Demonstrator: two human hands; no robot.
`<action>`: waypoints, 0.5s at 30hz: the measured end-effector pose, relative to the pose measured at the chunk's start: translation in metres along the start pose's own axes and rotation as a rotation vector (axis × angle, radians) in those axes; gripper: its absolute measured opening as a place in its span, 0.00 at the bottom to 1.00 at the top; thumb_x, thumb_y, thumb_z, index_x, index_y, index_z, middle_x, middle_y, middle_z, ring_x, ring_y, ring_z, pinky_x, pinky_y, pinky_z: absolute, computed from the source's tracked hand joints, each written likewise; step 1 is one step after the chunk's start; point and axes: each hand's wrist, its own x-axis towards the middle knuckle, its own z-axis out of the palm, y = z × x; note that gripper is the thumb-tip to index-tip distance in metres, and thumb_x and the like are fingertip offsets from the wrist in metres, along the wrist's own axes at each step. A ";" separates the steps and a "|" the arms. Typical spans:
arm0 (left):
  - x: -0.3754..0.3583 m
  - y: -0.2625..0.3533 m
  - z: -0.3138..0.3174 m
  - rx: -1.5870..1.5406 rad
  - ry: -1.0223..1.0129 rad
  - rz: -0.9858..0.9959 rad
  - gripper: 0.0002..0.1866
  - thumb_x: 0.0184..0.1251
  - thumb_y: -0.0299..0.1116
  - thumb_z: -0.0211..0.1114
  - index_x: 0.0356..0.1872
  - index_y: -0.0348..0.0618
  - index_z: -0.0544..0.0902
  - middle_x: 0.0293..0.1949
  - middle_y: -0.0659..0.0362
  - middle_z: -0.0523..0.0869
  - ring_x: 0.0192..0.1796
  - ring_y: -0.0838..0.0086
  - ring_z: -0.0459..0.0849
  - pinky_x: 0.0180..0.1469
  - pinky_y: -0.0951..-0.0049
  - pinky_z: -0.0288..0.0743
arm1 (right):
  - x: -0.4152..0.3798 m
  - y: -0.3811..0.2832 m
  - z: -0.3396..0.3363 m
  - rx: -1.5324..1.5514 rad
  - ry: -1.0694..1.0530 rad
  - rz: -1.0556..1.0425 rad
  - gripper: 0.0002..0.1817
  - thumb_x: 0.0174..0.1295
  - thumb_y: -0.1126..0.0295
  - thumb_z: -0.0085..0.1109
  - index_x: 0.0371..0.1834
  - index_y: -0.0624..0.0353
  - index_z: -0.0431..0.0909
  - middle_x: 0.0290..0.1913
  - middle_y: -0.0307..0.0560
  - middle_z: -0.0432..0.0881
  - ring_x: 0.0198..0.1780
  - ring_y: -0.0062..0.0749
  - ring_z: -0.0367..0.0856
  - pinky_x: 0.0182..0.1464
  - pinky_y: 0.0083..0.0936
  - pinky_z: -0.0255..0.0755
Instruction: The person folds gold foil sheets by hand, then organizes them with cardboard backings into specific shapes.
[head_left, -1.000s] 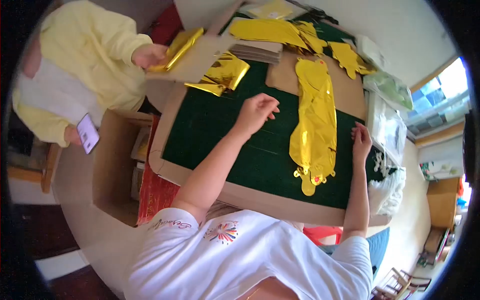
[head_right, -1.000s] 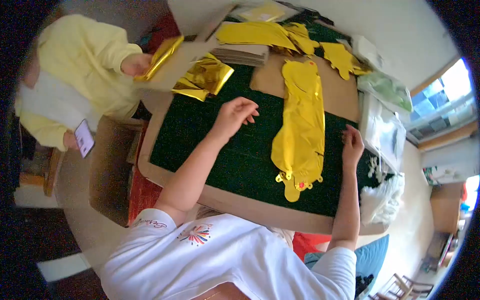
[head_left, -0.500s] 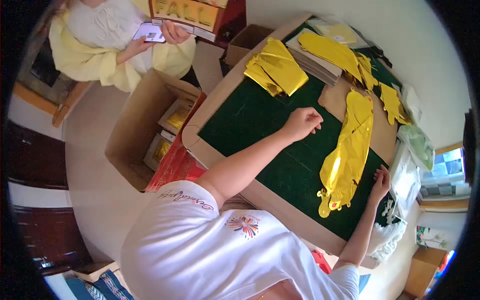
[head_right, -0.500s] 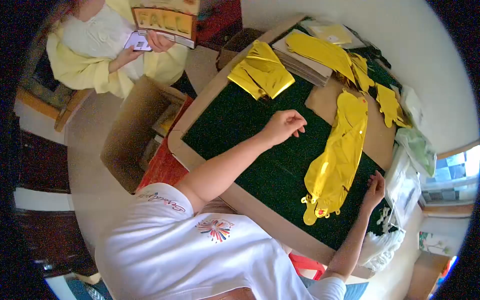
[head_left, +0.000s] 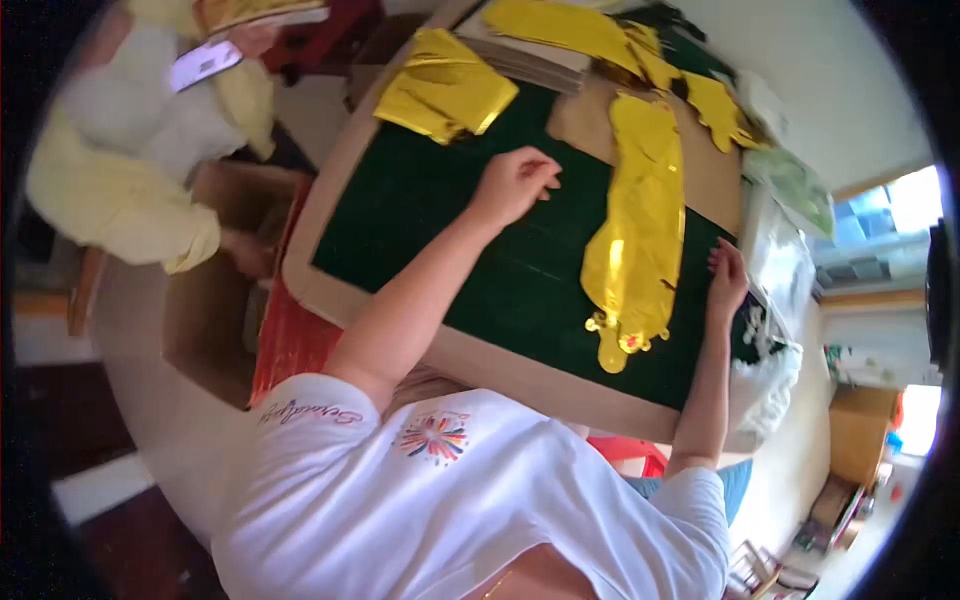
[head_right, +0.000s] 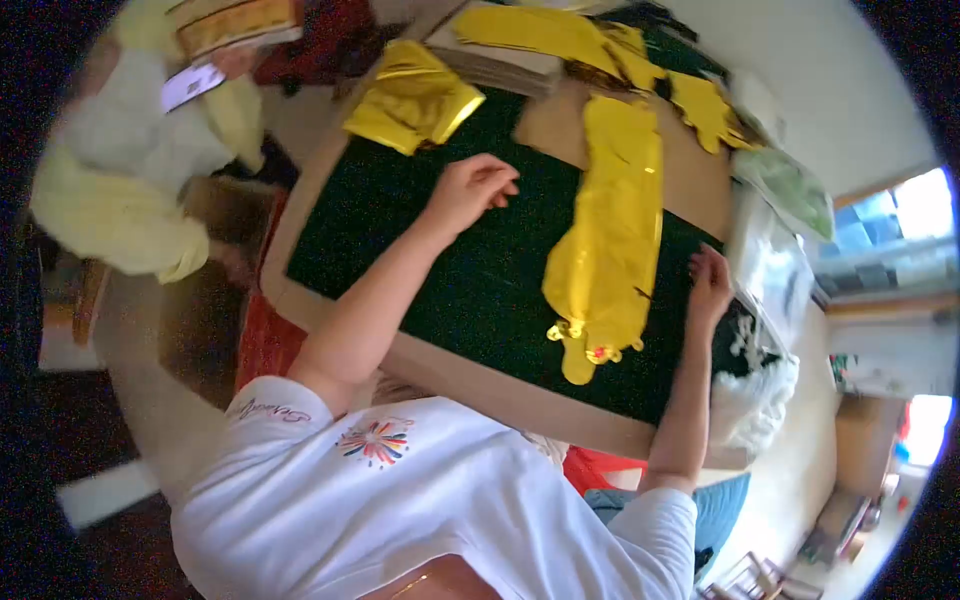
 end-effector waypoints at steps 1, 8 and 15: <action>0.002 -0.004 -0.001 0.000 -0.001 0.013 0.09 0.68 0.34 0.60 0.40 0.40 0.82 0.32 0.59 0.85 0.29 0.80 0.81 0.33 0.80 0.74 | -0.002 -0.006 0.001 -0.047 -0.004 0.038 0.11 0.69 0.73 0.49 0.49 0.62 0.79 0.38 0.42 0.83 0.39 0.22 0.78 0.43 0.18 0.73; 0.011 -0.017 -0.003 -0.048 0.061 0.087 0.07 0.66 0.30 0.60 0.36 0.36 0.81 0.29 0.57 0.85 0.28 0.76 0.83 0.31 0.76 0.77 | 0.010 0.026 -0.006 -0.046 -0.036 -0.064 0.13 0.69 0.72 0.48 0.53 0.61 0.78 0.39 0.41 0.83 0.35 0.19 0.76 0.39 0.16 0.71; 0.006 -0.009 -0.006 -0.011 0.118 0.106 0.07 0.63 0.29 0.61 0.31 0.35 0.80 0.25 0.57 0.85 0.24 0.75 0.82 0.28 0.74 0.76 | 0.017 0.038 -0.007 0.002 -0.050 -0.040 0.13 0.69 0.72 0.48 0.52 0.61 0.78 0.40 0.43 0.83 0.37 0.22 0.77 0.39 0.17 0.72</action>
